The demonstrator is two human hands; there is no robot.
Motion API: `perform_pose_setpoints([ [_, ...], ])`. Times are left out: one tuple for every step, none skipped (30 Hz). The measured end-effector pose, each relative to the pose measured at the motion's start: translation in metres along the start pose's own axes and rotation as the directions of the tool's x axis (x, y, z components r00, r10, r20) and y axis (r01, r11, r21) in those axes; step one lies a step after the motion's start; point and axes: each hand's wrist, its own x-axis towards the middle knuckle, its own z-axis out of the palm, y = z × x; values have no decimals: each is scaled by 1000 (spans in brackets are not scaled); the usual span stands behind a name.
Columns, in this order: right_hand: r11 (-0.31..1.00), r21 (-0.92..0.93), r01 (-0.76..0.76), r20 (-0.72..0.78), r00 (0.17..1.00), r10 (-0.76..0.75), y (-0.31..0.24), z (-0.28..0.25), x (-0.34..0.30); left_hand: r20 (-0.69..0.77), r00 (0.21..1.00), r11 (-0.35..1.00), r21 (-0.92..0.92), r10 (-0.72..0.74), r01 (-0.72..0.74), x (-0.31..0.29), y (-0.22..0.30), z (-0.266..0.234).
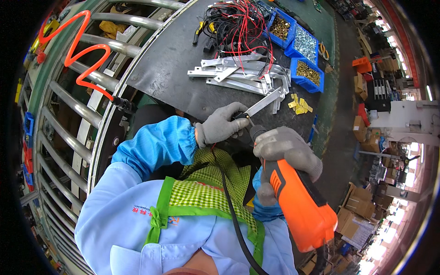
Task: Assemble metal brackets and wiring components at a factory workbench using a power screwdriver.
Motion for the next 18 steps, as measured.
perform_pose_setpoints([
  [998, 27, -51, 53, 997, 50, -1, -5, -3, 42, 999, 998, 55, 6, -8, 1, -2, -1],
  [993, 50, -104, 108, 989, 98, -1, -9, -5, 84, 996, 994, 109, 10, -19, 3, -3, -1],
  [994, 48, -100, 108, 990, 94, -2, -13, -10, 85, 996, 994, 111, 13, -23, 6, -6, -1],
  [971, 17, -237, 75, 969, 235, -4, -17, -16, 119, 992, 981, 192, -28, 5, 10, -8, 0],
  [929, -9, -370, 37, 928, 370, -8, -19, -20, 150, 986, 962, 273, -71, 28, 16, -11, 2],
  [925, -86, -371, -196, 916, 349, -20, 2, -13, 178, 983, 923, 383, -31, -40, 24, -17, 2],
  [930, -48, -364, 15, 931, 365, -25, -13, -13, 156, 987, 921, 388, -28, -35, 32, -28, -1],
  [979, -54, -194, 128, 971, 200, -34, -22, -8, 110, 986, 810, 563, 123, -164, 40, -43, -5],
  [998, -65, -27, 238, 970, 42, -44, -28, -2, 116, 955, 653, 707, 273, -272, 47, -49, -4],
  [997, 81, 15, 143, 989, -26, -44, -26, -4, 173, 969, 697, 673, 177, -247, 49, -33, -6],
  [997, 74, 17, 144, 989, -28, -48, -34, -7, 180, 967, 696, 672, 180, -254, 49, -19, -7],
  [953, -214, -213, 210, 943, 258, -53, -49, -7, 262, 956, 657, 699, 130, -281, 50, -3, -10],
  [784, -481, -392, 190, 827, 530, -55, -66, -11, 328, 942, 616, 728, 74, -301, 52, 6, -14],
  [557, -719, -416, 213, 631, 746, -48, -84, -17, 347, 937, 535, 785, 39, -313, 58, 8, -22],
  [562, -756, -336, 303, 581, 756, -32, -96, -22, 390, 921, 525, 783, 1, -333, 66, 8, -29],
  [552, -811, -194, 381, 540, 750, -18, -109, -34, 426, 903, 480, 782, 57, -399, 76, 5, -30],
  [542, -839, -49, 453, 488, 746, -7, -122, -49, 457, 883, 429, 780, 106, -455, 80, -1, -29],
  [555, -830, -43, 465, 496, 733, 5, -135, -63, 464, 879, 377, 798, 113, -470, 81, -6, -28],
])
